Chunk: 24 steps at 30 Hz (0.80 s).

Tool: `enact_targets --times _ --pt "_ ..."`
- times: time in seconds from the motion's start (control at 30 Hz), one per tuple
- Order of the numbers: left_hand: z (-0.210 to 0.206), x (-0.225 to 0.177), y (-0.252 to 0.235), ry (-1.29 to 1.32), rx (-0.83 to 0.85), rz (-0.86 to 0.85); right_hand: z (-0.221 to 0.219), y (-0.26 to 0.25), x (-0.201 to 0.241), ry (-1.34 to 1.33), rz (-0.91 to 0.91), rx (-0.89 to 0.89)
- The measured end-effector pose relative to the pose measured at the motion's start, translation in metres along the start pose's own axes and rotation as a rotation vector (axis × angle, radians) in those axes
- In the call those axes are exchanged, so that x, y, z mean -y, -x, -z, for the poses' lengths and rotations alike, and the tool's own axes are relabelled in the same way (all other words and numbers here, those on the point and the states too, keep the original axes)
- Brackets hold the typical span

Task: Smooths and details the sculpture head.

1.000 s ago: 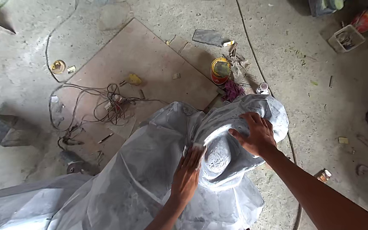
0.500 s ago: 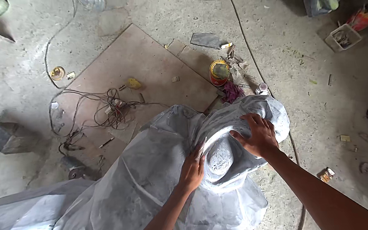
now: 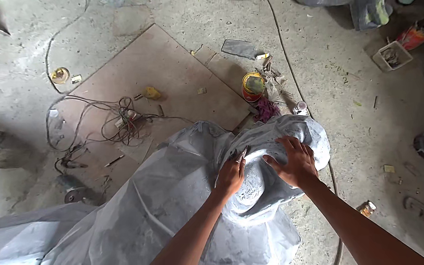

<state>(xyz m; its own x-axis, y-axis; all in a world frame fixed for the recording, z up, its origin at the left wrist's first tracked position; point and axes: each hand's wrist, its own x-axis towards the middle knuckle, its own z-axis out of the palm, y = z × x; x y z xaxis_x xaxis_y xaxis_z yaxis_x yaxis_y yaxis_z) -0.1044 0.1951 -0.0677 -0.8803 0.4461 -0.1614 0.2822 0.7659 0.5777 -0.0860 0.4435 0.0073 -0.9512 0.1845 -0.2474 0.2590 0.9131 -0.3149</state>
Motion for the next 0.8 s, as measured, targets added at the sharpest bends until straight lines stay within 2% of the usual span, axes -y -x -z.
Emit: enact_targets --times 0.17,0.23,0.37,0.43,0.53,0.63,0.73,0.8 --pt "0.031 0.028 0.071 -0.045 0.047 0.077 0.001 0.0 0.002 0.0 -0.013 0.03" --pt "0.021 0.01 0.056 -0.004 0.016 0.079 0.002 0.003 0.001 0.001 -0.023 0.033" --pt "-0.007 -0.031 -0.011 0.073 -0.038 0.002 0.002 0.003 0.0 -0.006 0.011 0.008" --pt "-0.001 -0.023 0.0 0.025 0.013 0.003 0.001 0.004 0.0 -0.006 0.013 0.013" --pt "0.008 0.0 0.037 -0.083 0.018 0.164 0.006 0.003 0.002 -0.014 -0.013 0.046" --pt "-0.002 -0.036 0.012 0.068 -0.09 0.198 0.008 0.001 0.0 -0.071 -0.011 0.041" --pt "-0.013 -0.09 -0.029 0.245 -0.124 0.06 0.005 0.003 -0.006 -0.167 0.03 -0.029" --pt "-0.013 -0.08 -0.027 0.122 -0.088 0.063 0.003 0.002 -0.007 -0.217 0.043 -0.068"
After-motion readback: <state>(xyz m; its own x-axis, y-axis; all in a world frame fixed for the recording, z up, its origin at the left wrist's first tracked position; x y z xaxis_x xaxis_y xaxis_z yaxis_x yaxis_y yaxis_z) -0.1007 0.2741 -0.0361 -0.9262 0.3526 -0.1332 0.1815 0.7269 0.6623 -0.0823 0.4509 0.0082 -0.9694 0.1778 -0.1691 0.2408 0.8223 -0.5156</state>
